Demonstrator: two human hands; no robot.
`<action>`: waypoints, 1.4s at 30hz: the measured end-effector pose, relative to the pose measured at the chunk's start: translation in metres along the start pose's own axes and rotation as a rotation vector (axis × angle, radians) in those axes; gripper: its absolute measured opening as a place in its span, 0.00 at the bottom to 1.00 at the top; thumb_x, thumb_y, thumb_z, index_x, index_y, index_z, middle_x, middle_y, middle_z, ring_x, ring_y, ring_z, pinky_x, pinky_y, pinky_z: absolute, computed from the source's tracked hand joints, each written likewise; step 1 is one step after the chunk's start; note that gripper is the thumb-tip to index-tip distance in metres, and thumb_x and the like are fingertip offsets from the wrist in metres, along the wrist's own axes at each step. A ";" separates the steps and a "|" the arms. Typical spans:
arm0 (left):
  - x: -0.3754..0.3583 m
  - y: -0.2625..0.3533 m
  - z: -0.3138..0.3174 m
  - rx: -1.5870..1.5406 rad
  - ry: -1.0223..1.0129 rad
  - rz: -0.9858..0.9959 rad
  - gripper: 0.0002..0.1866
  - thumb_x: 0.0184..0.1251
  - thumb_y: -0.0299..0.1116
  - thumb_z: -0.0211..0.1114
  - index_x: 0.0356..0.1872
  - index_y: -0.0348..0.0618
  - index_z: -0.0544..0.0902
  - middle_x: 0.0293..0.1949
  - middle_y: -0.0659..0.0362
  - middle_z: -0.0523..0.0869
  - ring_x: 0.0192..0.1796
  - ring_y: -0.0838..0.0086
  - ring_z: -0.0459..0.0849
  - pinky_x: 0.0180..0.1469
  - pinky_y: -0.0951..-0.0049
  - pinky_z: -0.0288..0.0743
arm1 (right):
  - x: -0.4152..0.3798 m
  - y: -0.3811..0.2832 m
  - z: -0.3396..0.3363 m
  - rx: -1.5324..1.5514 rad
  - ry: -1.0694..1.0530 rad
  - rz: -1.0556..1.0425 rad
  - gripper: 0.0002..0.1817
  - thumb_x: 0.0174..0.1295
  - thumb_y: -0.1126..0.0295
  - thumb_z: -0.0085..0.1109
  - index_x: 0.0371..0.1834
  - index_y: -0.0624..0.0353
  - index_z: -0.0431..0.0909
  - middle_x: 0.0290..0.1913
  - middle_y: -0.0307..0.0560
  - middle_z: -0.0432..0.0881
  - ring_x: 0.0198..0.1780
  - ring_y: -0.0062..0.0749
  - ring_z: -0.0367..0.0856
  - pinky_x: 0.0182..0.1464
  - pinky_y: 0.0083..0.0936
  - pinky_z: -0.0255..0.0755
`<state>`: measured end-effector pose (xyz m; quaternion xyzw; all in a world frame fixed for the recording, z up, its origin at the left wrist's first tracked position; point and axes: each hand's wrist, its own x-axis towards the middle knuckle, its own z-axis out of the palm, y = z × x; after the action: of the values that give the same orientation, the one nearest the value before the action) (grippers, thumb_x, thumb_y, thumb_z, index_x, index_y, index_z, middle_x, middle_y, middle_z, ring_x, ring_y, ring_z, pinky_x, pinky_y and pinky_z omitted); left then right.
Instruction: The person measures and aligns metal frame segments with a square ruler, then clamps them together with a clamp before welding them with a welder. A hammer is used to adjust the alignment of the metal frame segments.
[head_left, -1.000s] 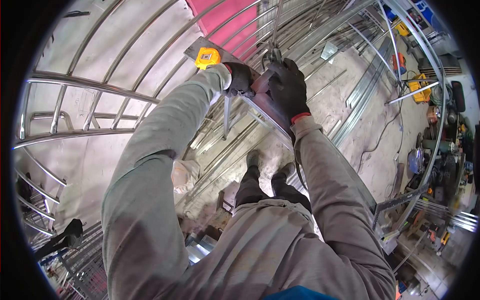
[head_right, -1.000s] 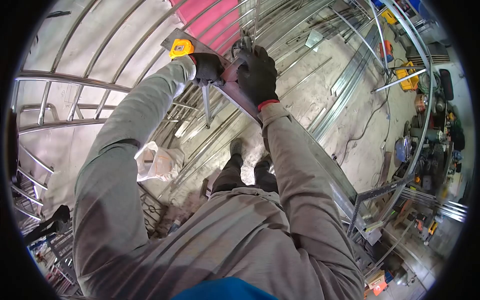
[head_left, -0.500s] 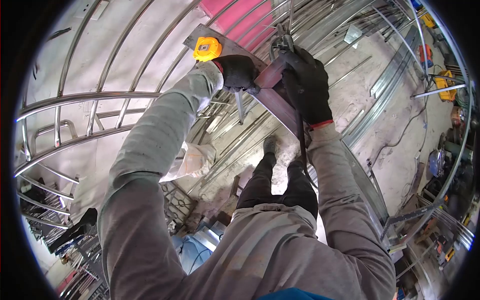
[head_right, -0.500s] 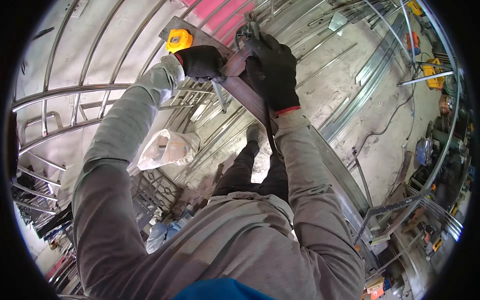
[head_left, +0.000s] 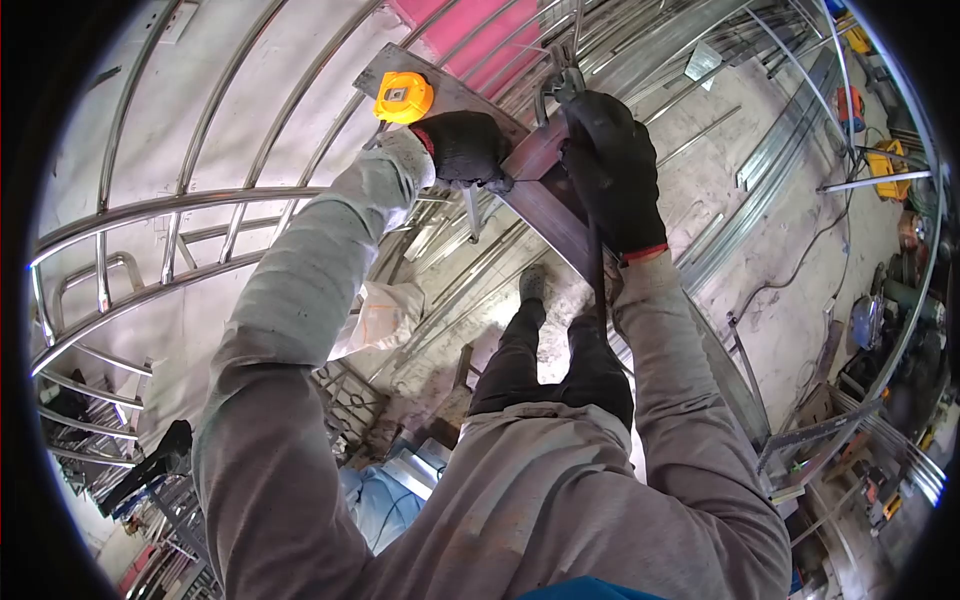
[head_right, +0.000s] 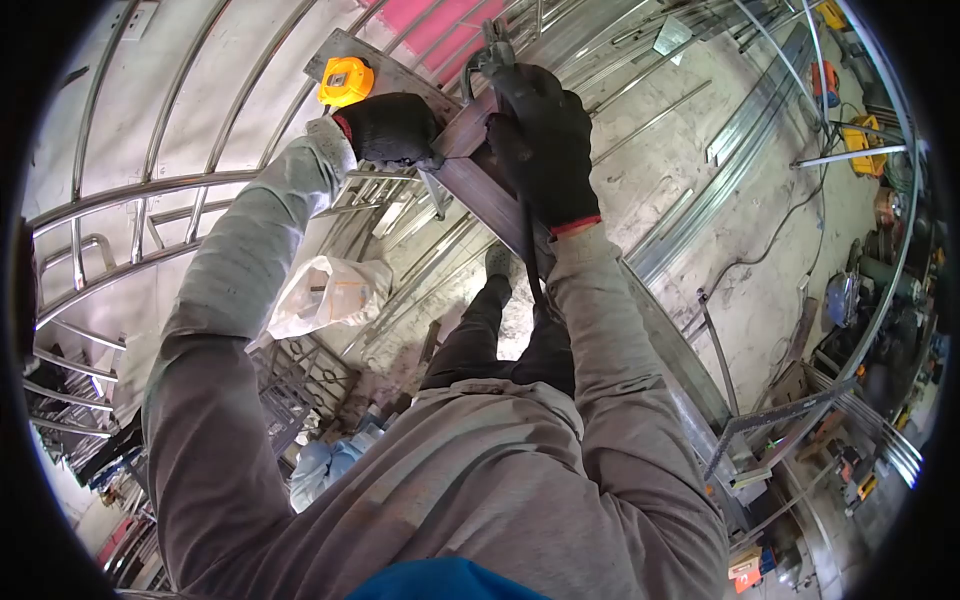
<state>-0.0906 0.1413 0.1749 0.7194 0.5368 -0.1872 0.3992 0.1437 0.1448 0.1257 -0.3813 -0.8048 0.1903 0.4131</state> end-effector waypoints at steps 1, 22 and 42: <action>0.000 -0.002 0.001 0.072 0.008 0.030 0.23 0.63 0.50 0.70 0.27 0.36 0.89 0.19 0.53 0.86 0.22 0.62 0.87 0.34 0.63 0.82 | 0.001 0.000 0.002 -0.029 -0.045 -0.039 0.28 0.55 0.69 0.67 0.64 0.47 0.82 0.55 0.53 0.84 0.47 0.55 0.85 0.50 0.47 0.79; -0.001 -0.005 0.005 0.142 0.106 0.088 0.24 0.62 0.52 0.70 0.34 0.36 0.91 0.27 0.47 0.89 0.33 0.52 0.89 0.44 0.56 0.81 | -0.007 -0.036 -0.005 -0.040 -0.071 0.264 0.31 0.56 0.63 0.71 0.64 0.56 0.76 0.50 0.59 0.83 0.48 0.59 0.86 0.48 0.51 0.80; 0.001 -0.008 0.006 -0.070 0.006 -0.012 0.24 0.68 0.53 0.70 0.30 0.37 0.89 0.24 0.52 0.87 0.26 0.62 0.89 0.36 0.62 0.84 | -0.020 -0.047 0.000 0.548 0.046 0.078 0.17 0.58 0.68 0.66 0.48 0.68 0.84 0.58 0.57 0.82 0.56 0.45 0.84 0.57 0.40 0.77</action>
<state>-0.0969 0.1381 0.1680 0.7022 0.5485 -0.1684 0.4216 0.1293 0.0994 0.1443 -0.2905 -0.6985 0.4078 0.5113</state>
